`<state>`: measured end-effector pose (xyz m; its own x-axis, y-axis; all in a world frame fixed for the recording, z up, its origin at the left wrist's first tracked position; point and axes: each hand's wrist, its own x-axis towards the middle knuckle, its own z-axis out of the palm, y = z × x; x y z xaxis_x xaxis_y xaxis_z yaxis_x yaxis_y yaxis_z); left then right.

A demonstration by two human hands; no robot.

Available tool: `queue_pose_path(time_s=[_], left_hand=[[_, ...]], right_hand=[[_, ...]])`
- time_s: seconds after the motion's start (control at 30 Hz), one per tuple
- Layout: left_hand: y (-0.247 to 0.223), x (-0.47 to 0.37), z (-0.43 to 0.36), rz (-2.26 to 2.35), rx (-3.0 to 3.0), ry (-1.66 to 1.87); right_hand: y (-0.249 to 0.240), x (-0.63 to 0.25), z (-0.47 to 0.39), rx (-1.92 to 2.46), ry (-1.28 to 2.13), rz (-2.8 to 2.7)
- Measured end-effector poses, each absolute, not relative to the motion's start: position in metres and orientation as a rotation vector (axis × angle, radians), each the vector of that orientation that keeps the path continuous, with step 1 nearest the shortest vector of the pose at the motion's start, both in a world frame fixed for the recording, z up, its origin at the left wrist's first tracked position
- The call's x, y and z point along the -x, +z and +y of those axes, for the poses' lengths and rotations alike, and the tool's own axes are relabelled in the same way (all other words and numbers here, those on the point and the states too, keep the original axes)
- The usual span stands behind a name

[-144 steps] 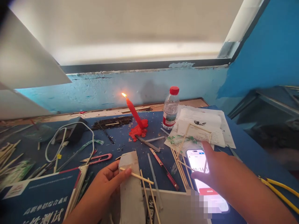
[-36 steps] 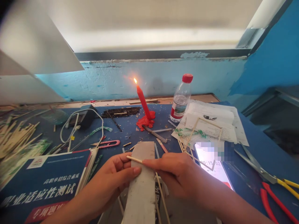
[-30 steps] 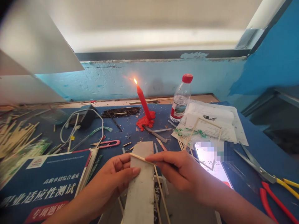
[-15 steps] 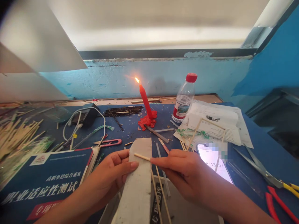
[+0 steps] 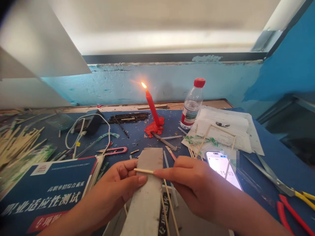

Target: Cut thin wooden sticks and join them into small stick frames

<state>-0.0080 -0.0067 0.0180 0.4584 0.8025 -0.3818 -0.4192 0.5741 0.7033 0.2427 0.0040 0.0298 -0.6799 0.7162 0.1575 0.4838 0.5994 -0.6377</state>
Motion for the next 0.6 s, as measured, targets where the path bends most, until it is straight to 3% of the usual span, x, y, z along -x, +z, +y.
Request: queue_pose_path(time_s=[0.2,0.47,0.6], left_hand=[[0.019,0.007,-0.004,0.760,-0.549,0.834],[0.022,0.014,-0.007,0.807,-0.562,0.865],[0.019,0.015,-0.003,0.827,-0.560,0.889]], right_hand=[[0.027,-0.241,0.004,0.993,0.756,-2.393],[0.022,-0.224,0.001,1.005,1.244,-2.006],[0.017,-0.225,0.002,1.059,1.266,-1.961]])
